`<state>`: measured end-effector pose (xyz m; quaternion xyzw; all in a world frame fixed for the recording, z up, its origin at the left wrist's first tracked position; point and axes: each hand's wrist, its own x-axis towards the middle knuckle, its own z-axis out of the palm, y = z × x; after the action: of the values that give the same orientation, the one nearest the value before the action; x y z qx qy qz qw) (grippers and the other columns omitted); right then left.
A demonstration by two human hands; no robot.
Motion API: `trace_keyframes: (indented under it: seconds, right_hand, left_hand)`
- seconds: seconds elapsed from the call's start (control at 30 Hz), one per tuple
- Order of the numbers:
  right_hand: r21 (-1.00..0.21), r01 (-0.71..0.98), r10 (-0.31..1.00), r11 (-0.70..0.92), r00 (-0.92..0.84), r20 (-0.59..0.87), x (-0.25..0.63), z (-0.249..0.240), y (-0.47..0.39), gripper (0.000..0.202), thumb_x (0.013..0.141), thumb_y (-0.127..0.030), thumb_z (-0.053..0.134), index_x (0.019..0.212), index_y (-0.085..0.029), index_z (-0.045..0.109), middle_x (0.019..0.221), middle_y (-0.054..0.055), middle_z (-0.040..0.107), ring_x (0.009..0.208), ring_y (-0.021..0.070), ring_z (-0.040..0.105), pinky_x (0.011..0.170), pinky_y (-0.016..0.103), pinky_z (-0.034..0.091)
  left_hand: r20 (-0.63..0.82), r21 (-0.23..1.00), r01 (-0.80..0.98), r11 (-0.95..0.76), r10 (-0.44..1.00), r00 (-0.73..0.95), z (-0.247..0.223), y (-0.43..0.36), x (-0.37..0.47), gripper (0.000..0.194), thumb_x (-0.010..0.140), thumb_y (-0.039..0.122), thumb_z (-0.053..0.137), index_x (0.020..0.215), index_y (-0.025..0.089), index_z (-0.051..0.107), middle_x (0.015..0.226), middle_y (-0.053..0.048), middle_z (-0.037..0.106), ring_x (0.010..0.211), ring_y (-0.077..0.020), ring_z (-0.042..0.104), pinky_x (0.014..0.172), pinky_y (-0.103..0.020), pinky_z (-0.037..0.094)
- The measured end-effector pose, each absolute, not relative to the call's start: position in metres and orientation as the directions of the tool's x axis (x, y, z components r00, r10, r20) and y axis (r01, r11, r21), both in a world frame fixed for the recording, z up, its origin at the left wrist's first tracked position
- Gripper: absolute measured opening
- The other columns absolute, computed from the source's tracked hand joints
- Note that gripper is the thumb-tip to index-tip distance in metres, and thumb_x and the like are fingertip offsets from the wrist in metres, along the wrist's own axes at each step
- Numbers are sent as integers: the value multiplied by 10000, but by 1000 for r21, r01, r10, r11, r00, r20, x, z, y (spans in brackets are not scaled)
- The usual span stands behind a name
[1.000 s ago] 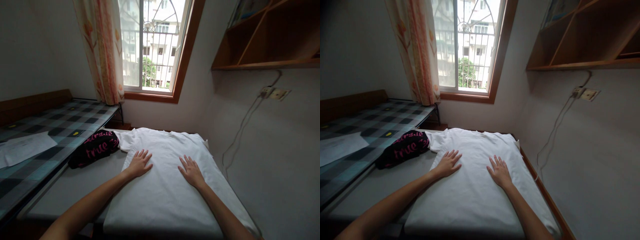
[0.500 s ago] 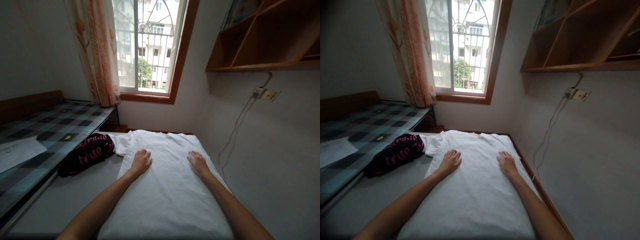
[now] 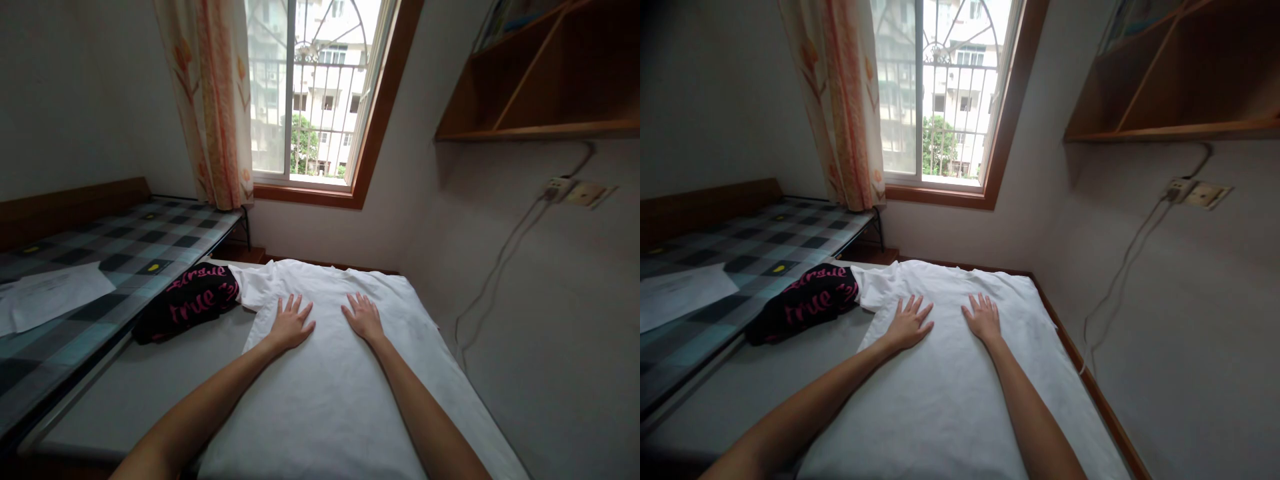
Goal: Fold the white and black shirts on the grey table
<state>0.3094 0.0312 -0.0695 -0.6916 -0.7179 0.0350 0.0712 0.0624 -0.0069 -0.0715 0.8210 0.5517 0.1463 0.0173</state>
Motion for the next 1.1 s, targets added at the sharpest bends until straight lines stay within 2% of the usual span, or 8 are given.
trace_keyframes:
  seconds: [0.17, 0.37, 0.5, 0.63, 0.73, 0.8, 0.93, 1.1]
  right_hand:
    - [-115, 993, 998, 2, 4, 55, 329, -67, 36, 629, 941, -573, 292, 1479, -254, 353, 1558, 82, 279, 1431, 273, 219, 1140, 445, 165]
    - [-108, 994, 997, -18, 26, 76, 345, -71, 40, 610, 944, -541, 305, 1471, -241, 372, 1549, 90, 299, 1425, 280, 238, 1133, 452, 192]
    - [-106, 994, 995, -27, 36, 90, 344, -71, 38, 596, 947, -522, 320, 1462, -229, 389, 1546, 83, 309, 1422, 265, 247, 1136, 436, 192]
    - [-106, 994, 994, -30, 41, 105, 343, -69, 35, 571, 952, -488, 337, 1445, -211, 418, 1535, 82, 332, 1415, 252, 266, 1139, 402, 193]
    - [-113, 993, 994, -23, 34, 102, 344, -69, 35, 566, 955, -480, 338, 1446, -208, 418, 1532, 84, 337, 1416, 252, 265, 1140, 398, 189]
    - [-114, 993, 995, -15, 26, 98, 345, -69, 35, 565, 957, -477, 339, 1447, -207, 416, 1534, 86, 333, 1418, 254, 259, 1140, 400, 187]
    - [-103, 995, 995, -8, 18, 98, 346, -71, 36, 553, 960, -461, 342, 1445, -205, 418, 1531, 89, 339, 1418, 255, 260, 1140, 408, 186]
    - [-94, 995, 992, 16, -4, 124, 346, -72, 33, 533, 965, -424, 346, 1427, -178, 445, 1512, 119, 366, 1406, 275, 285, 1132, 425, 203]
  left_hand:
    - [201, 208, 887, -413, 905, 374, -68, 6, 77, 617, 906, 591, 344, 1434, 278, 410, 1532, -130, 321, 1424, -371, 204, 1121, -611, 82]
    - [247, 220, 878, -426, 895, 372, -72, 11, 96, 613, 905, 584, 374, 1417, 254, 433, 1518, -140, 342, 1415, -372, 224, 1123, -618, 91]
    - [284, 259, 864, -431, 889, 359, -66, 15, 92, 495, 923, 513, 407, 1326, 253, 528, 1454, -106, 444, 1370, -312, 330, 1130, -544, 192]
    - [335, 345, 897, -277, 929, 158, -47, 40, 58, 347, 940, 332, 421, 1207, 216, 609, 1336, -86, 560, 1237, -215, 489, 1058, -370, 353]
    - [378, 298, 951, -82, 925, -38, -40, 61, 14, 339, 917, 247, 429, 1205, 226, 607, 1361, -85, 542, 1317, -254, 404, 1088, -440, 296]
    - [320, 275, 960, 45, 938, -135, -43, 69, -12, 362, 920, 238, 403, 1223, 217, 600, 1359, -99, 544, 1313, -267, 409, 1076, -444, 305]
    - [248, 186, 979, 85, 960, -130, -56, 71, -35, 407, 928, 273, 385, 1274, 158, 565, 1322, -144, 567, 1246, -265, 479, 1062, -410, 319]
    - [283, 178, 979, 95, 948, -144, -61, 69, -25, 444, 927, 349, 390, 1312, 180, 533, 1443, -132, 457, 1351, -275, 368, 1107, -431, 264]
